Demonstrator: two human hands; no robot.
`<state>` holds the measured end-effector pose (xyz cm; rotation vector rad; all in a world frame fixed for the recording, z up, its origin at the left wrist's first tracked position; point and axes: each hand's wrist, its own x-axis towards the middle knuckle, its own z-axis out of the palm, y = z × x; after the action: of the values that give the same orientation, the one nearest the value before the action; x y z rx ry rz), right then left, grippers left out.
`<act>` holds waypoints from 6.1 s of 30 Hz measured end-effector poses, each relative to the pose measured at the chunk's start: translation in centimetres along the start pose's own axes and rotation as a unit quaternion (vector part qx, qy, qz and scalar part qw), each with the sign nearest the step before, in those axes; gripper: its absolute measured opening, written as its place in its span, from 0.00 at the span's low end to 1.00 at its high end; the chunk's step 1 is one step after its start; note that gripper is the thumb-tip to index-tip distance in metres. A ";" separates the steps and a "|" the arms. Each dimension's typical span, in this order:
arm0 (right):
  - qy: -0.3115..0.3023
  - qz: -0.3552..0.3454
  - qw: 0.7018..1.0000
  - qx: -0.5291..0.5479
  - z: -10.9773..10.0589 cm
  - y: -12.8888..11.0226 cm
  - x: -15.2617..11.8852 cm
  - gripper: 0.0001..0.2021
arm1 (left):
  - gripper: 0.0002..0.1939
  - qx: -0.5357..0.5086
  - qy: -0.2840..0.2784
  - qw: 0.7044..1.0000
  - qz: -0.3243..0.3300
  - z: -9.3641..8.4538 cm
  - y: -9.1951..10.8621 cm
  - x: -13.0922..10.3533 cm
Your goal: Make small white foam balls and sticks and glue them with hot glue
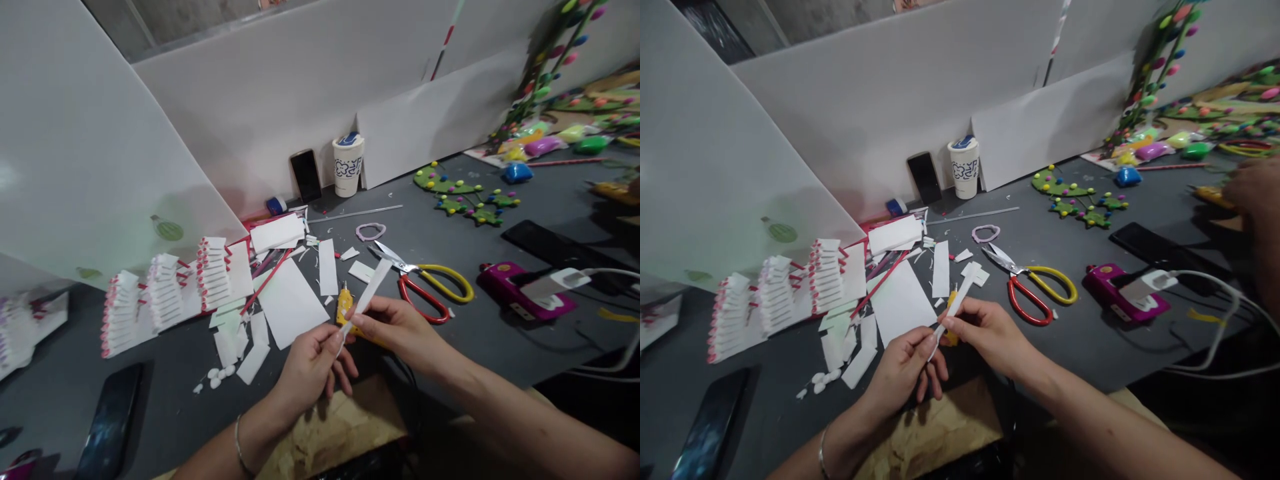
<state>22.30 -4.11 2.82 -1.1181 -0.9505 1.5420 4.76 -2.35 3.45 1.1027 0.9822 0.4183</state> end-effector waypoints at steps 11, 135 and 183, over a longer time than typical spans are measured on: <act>0.122 -0.016 0.991 0.059 0.1 0.2 0.2 0.19 | 0.15 0.180 0.172 0.930 0.271 -0.7 -1.7 -0.1; 0.029 -0.284 0.753 -0.592 3.3 9.4 -4.3 0.10 | 0.08 0.509 0.183 0.794 0.277 -8.7 -9.7 -8.1; 0.141 -0.180 0.752 -0.618 4.4 7.8 -4.5 0.05 | 0.26 0.648 -0.064 0.727 0.219 -8.4 -6.4 -6.8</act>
<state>16.59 -10.45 -2.39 -1.8089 -1.9044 0.2252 -6.91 -5.41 -0.09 2.6416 0.8172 -0.0677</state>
